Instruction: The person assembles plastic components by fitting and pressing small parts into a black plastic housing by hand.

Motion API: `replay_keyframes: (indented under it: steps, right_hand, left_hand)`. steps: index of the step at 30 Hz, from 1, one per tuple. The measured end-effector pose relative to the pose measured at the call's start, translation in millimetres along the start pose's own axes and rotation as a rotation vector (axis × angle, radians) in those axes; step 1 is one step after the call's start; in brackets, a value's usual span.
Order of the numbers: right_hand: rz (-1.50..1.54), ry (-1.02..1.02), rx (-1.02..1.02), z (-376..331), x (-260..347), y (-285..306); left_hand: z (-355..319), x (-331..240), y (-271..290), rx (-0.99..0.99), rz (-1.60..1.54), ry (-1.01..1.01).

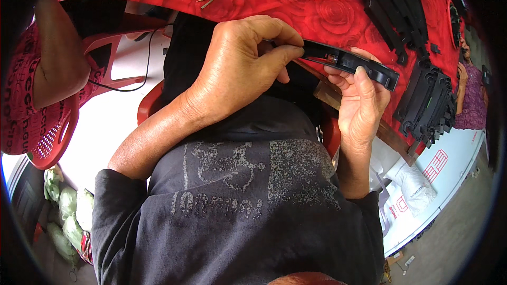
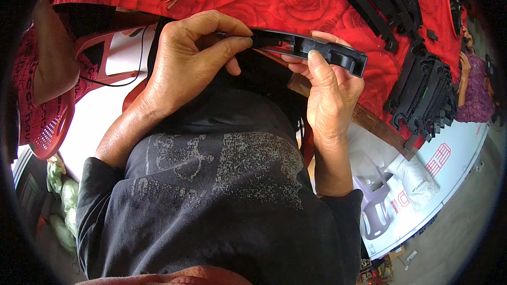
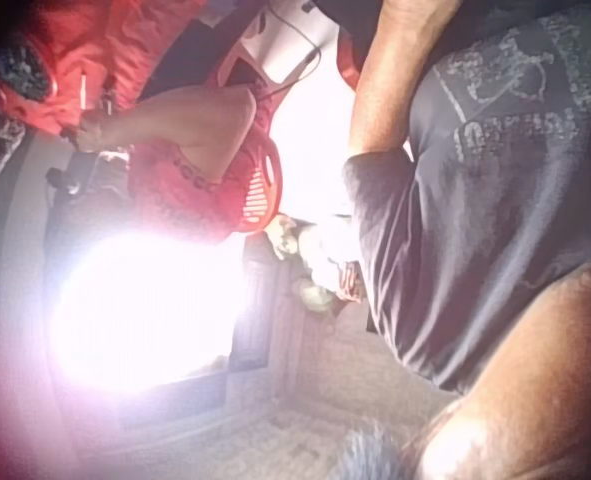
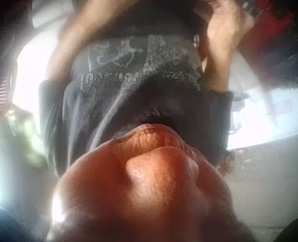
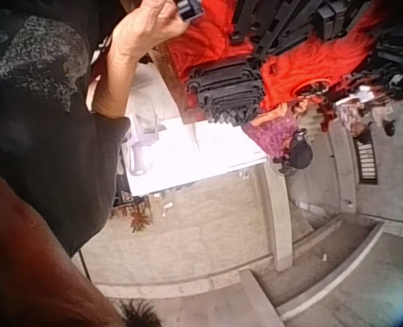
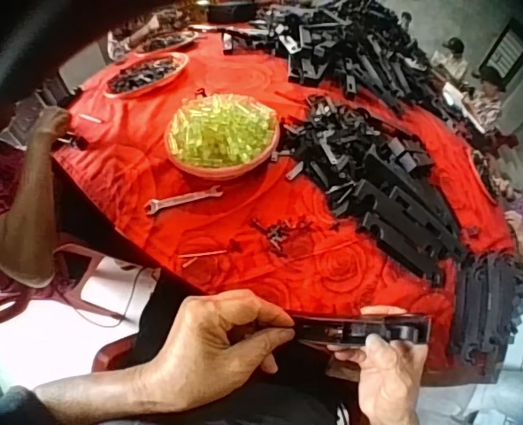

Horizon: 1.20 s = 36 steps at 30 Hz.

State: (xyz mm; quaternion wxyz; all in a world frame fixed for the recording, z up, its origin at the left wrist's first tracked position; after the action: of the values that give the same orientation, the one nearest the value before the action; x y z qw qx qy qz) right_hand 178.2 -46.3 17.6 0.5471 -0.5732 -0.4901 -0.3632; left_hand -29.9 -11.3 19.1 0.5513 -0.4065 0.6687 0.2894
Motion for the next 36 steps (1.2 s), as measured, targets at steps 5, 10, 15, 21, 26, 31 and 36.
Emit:
replay_keyframes:
  steps: [5, 10, 15, 21, 26, 31, 36]
  right_hand:
    - [-0.024, 0.004, -0.004, -1.2, 2.7, 0.7]
    - [0.021, 0.008, 0.056, -1.8, 4.1, 5.0]
    - [0.03, -0.035, 0.188, -2.9, 5.7, 11.2]
    - [0.05, -0.076, 0.313, -4.4, 9.8, 18.3]
    - [0.163, -0.145, 0.426, -5.7, 12.7, 25.2]
    - [0.06, -0.272, 0.391, -6.7, 16.4, 25.9]
    - [-0.106, -0.393, 0.428, -3.3, 26.8, 20.2]
  left_hand:
    - [2.4, -4.4, -3.6, 0.023, 0.044, -0.025]
    - [3.3, -5.3, -2.5, -0.006, 0.191, -0.087]
    - [2.2, -2.3, -1.6, -0.047, 0.297, -0.163]
    - [0.3, -4.5, -1.1, -0.03, 0.2, -0.057]
    - [-0.7, -3.7, -1.6, 0.012, 0.191, -0.008]
    - [-1.8, -2.8, -4.4, 0.016, 0.332, -0.11]
    - [-1.2, 2.2, -6.9, 0.048, 0.324, -0.173]
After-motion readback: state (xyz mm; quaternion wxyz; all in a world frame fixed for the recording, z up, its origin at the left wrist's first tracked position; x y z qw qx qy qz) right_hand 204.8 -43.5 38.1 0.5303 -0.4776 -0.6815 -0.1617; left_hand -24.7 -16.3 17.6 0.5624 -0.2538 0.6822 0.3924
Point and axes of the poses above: each hand's wrist, its own z-axis towards the middle knuckle, its own y-axis out of the back of the hand, x = y × z, the point moved 5 cm from there along z, towards the middle knuckle, and after that the axes turned 15 degrees about x, right-handed, at the moved point
